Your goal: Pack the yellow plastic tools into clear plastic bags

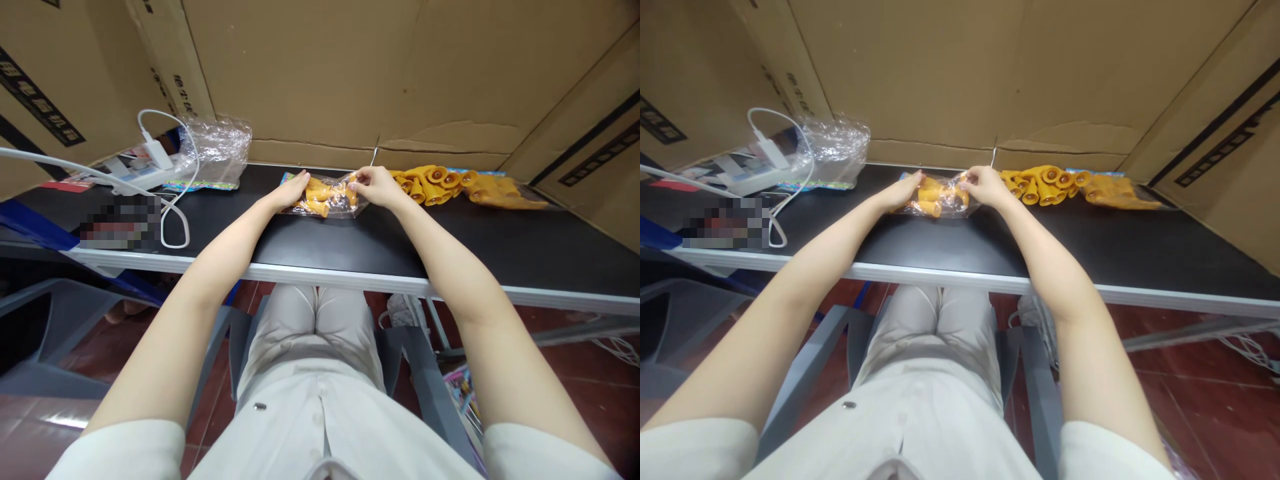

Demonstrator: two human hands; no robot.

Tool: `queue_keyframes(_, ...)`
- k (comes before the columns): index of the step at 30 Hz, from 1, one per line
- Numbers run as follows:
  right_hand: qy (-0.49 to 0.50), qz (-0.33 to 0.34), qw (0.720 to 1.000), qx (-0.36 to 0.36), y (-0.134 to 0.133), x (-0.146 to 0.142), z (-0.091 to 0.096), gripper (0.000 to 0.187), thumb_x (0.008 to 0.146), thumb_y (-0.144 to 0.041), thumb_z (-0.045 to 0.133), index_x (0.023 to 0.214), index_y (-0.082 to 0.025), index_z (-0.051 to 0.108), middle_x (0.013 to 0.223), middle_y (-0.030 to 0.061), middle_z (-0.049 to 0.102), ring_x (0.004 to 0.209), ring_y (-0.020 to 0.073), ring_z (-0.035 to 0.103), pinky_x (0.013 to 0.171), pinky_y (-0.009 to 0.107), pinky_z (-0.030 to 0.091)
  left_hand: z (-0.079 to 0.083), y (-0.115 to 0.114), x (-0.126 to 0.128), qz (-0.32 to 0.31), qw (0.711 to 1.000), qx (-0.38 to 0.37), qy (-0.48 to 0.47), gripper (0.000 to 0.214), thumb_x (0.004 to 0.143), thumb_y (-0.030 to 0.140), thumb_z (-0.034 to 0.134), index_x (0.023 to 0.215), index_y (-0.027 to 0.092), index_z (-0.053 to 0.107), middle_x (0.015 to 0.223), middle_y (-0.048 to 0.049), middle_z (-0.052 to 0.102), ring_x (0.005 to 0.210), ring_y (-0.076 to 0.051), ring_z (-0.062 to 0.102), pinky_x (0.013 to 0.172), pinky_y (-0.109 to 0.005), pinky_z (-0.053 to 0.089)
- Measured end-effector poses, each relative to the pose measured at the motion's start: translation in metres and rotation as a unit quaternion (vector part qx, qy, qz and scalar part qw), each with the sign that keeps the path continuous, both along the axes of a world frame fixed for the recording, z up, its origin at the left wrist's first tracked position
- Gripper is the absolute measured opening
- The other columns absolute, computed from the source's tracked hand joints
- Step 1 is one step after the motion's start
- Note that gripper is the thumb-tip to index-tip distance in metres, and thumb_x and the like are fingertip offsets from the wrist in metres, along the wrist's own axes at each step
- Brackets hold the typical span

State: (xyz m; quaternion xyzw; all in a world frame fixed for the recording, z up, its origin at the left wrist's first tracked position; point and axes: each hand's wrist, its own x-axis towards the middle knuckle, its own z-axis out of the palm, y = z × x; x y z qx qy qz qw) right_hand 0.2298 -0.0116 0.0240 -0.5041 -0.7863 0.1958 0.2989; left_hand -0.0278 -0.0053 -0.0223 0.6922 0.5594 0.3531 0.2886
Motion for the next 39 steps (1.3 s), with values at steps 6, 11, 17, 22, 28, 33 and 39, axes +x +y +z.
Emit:
queue_keyframes(6,0.059,0.009,0.998,-0.010,-0.004,-0.003,-0.004,0.018,0.092,-0.030,0.081,0.103,-0.019,0.073,0.104,0.0085,0.079,0.102,0.0240,0.075,0.097,0.037,0.062,0.000,0.001,0.002,-0.002,1.000,0.017,-0.007,0.057,0.116,0.045,0.034,0.156,0.018,0.064,0.174,-0.0074,0.049,0.170,-0.022,0.031,0.140,-0.037,0.018)
queue_keyframes(11,0.190,-0.002,0.956,-0.223,-0.010,-0.014,-0.006,0.029,0.097,-0.016,0.078,0.072,-0.017,0.063,0.061,0.0019,0.064,0.055,0.0117,0.059,0.063,0.023,0.056,-0.001,-0.002,0.003,0.015,1.000,-0.004,-0.022,0.062,0.117,0.050,0.031,0.163,0.017,0.056,0.173,-0.0104,0.051,0.164,-0.024,0.043,0.138,-0.037,0.027)
queue_keyframes(17,0.292,-0.034,0.908,-0.298,-0.012,-0.022,-0.004,0.026,0.098,0.001,0.070,0.075,-0.010,0.068,0.066,0.0055,0.069,0.057,0.0108,0.066,0.066,0.021,0.061,0.003,-0.002,0.006,0.024,0.998,0.000,-0.056,0.060,0.117,0.048,0.030,0.164,0.020,0.054,0.176,-0.0081,0.047,0.166,-0.020,0.040,0.135,-0.033,0.031)
queue_keyframes(22,0.316,-0.004,0.889,-0.331,-0.010,-0.020,-0.004,0.015,0.099,-0.001,0.069,0.088,-0.010,0.071,0.079,0.0105,0.076,0.070,0.0151,0.076,0.074,0.026,0.067,0.004,0.001,0.002,0.059,0.996,0.036,-0.048,0.062,0.106,0.018,0.047,0.168,0.015,0.047,0.178,-0.0109,0.043,0.167,-0.019,0.039,0.137,-0.030,0.027)
queue_keyframes(28,0.272,-0.018,0.911,-0.311,-0.008,-0.008,0.003,0.021,0.106,-0.015,0.067,0.085,-0.015,0.063,0.069,0.0039,0.069,0.060,0.0129,0.070,0.066,0.024,0.063,-0.003,0.005,-0.004,0.074,0.995,0.016,-0.059,0.074,0.092,0.008,0.055,0.165,0.016,0.051,0.172,-0.0121,0.052,0.158,-0.025,0.053,0.133,-0.034,0.039)
queue_keyframes(33,0.193,0.028,0.943,-0.271,-0.005,0.011,0.013,0.019,0.099,-0.029,0.081,0.093,-0.015,0.069,0.064,0.0016,0.065,0.054,0.0113,0.060,0.062,0.024,0.058,0.001,0.003,-0.009,0.119,0.992,0.031,-0.035,0.072,0.089,0.008,0.056,0.161,0.009,0.056,0.168,-0.0160,0.057,0.156,-0.027,0.054,0.133,-0.033,0.039)
queue_keyframes(39,0.071,-0.137,0.988,0.002,0.027,0.047,0.006,0.020,0.103,-0.025,0.063,0.118,-0.013,0.070,0.104,0.0158,0.076,0.091,0.0250,0.074,0.088,0.042,0.063,0.005,-0.001,-0.013,0.160,0.985,0.063,0.014,0.068,0.089,0.010,0.056,0.156,0.015,0.064,0.161,-0.0108,0.065,0.154,-0.027,0.057,0.133,-0.035,0.039)
